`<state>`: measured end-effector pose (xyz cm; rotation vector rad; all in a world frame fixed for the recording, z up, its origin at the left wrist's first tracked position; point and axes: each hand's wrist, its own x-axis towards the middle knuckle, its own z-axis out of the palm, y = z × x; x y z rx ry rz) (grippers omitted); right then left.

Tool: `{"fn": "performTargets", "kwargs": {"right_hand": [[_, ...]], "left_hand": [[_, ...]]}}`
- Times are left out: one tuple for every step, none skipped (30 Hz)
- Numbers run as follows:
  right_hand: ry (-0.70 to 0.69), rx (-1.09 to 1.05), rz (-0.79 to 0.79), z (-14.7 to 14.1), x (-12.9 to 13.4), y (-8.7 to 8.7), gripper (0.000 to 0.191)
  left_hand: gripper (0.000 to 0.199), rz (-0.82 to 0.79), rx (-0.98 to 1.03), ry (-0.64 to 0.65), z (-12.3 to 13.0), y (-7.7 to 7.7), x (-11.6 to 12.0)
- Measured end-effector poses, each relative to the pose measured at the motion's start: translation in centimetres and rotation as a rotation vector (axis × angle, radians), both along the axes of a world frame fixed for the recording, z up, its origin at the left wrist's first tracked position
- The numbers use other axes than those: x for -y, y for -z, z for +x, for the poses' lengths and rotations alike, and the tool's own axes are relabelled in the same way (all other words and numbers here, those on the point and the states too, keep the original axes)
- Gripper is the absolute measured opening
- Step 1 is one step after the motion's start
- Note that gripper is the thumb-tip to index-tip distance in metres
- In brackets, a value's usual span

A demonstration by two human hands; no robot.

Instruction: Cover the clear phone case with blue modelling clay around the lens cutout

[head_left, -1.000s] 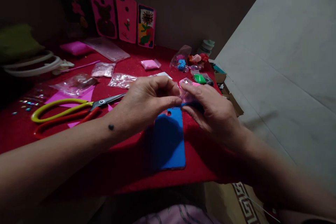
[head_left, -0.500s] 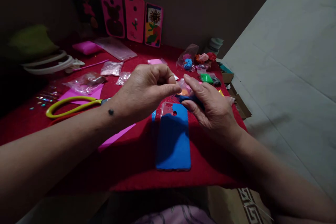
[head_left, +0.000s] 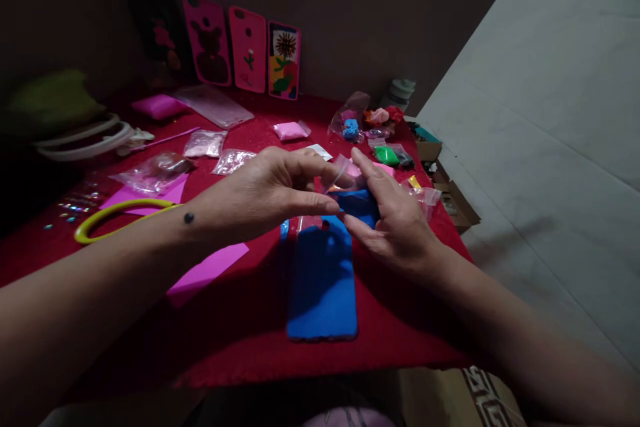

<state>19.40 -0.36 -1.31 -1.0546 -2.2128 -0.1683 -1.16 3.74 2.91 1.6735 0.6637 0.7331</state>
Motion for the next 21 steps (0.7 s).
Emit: {"fn": "performTargets", "kwargs": {"right_hand": [[-0.012, -0.002, -0.013, 0.0, 0.0, 0.0, 0.070], [-0.025, -0.004, -0.025, 0.0, 0.0, 0.0, 0.070], [-0.037, -0.006, -0.038, 0.0, 0.0, -0.1, 0.069], [-0.049, -0.007, -0.047, 0.0, 0.0, -0.1, 0.069], [-0.060, -0.007, -0.054, 0.0, 0.0, -0.1, 0.068], [-0.070, -0.008, -0.057, 0.1, 0.0, -0.1, 0.068], [-0.080, -0.010, -0.057, 0.1, 0.0, -0.1, 0.068], [-0.088, -0.012, -0.057, 0.1, 0.0, 0.0, 0.068], [-0.095, -0.014, -0.059, 0.2, 0.0, 0.0, 0.068], [-0.101, -0.015, -0.063, 0.2, 0.0, 0.1, 0.068], [-0.112, -0.014, -0.068, 0.1, 0.0, 0.1, 0.068], [-0.125, -0.012, -0.074, 0.1, 0.1, 0.1, 0.069], [-0.137, -0.008, -0.080, 0.0, 0.1, 0.1, 0.070], [-0.145, -0.003, -0.083, 0.0, 0.1, 0.1, 0.071], [-0.148, 0.003, -0.083, -0.1, 0.2, 0.0, 0.072], [-0.148, 0.009, -0.082, -0.1, 0.2, 0.0, 0.073], [-0.144, 0.012, -0.081, -0.1, 0.2, -0.1, 0.073], [-0.141, 0.012, -0.083, 0.0, 0.3, -0.1, 0.073], [-0.143, 0.010, -0.088, 0.0, 0.3, -0.2, 0.072], [-0.152, 0.005, -0.096, 0.1, 0.2, -0.2, 0.072], [-0.165, -0.003, -0.104, 0.2, 0.2, -0.3, 0.072]], "left_hand": [[0.017, 0.026, -0.007, -0.016, 0.1, 0.2, 0.0], [0.017, 0.056, -0.014, -0.035, 0.1, 0.3, 0.0], [0.016, 0.087, -0.019, -0.050, 0.2, 0.4, 0.0], [0.014, 0.111, -0.020, -0.062, 0.3, 0.6, 0.1], [0.013, 0.125, -0.016, -0.073, 0.4, 0.7, 0.1], [0.011, 0.129, -0.005, -0.082, 0.5, 0.8, 0.1], [0.009, 0.122, 0.011, -0.089, 0.6, 0.9, 0.1], [0.008, 0.110, 0.023, -0.092, 0.6, 1.0, 0.2], [0.008, 0.100, 0.028, -0.091, 0.7, 1.1, 0.3], [0.008, 0.099, 0.025, -0.086, 0.8, 1.2, 0.3], [0.008, 0.109, 0.017, -0.082, 0.9, 1.3, 0.4], [0.008, 0.129, 0.011, -0.081, 0.9, 1.4, 0.5], [0.008, 0.150, 0.011, -0.084, 1.0, 1.5, 0.6], [0.008, 0.167, 0.018, -0.088, 1.0, 1.6, 0.6], [0.007, 0.178, 0.026, -0.091, 1.1, 1.7, 0.7], [0.006, 0.185, 0.031, -0.093, 1.1, 1.8, 0.7], [0.005, 0.191, 0.036, -0.093, 1.1, 1.8, 0.8], [0.004, 0.196, 0.032, -0.086, 1.0, 1.8, 0.8], [0.003, 0.199, 0.021, -0.077, 1.0, 1.8, 0.7], [0.003, 0.203, 0.008, -0.063, 0.9, 1.7, 0.7], [0.005, 0.210, -0.011, -0.042, 0.8, 1.5, 0.6]]}}
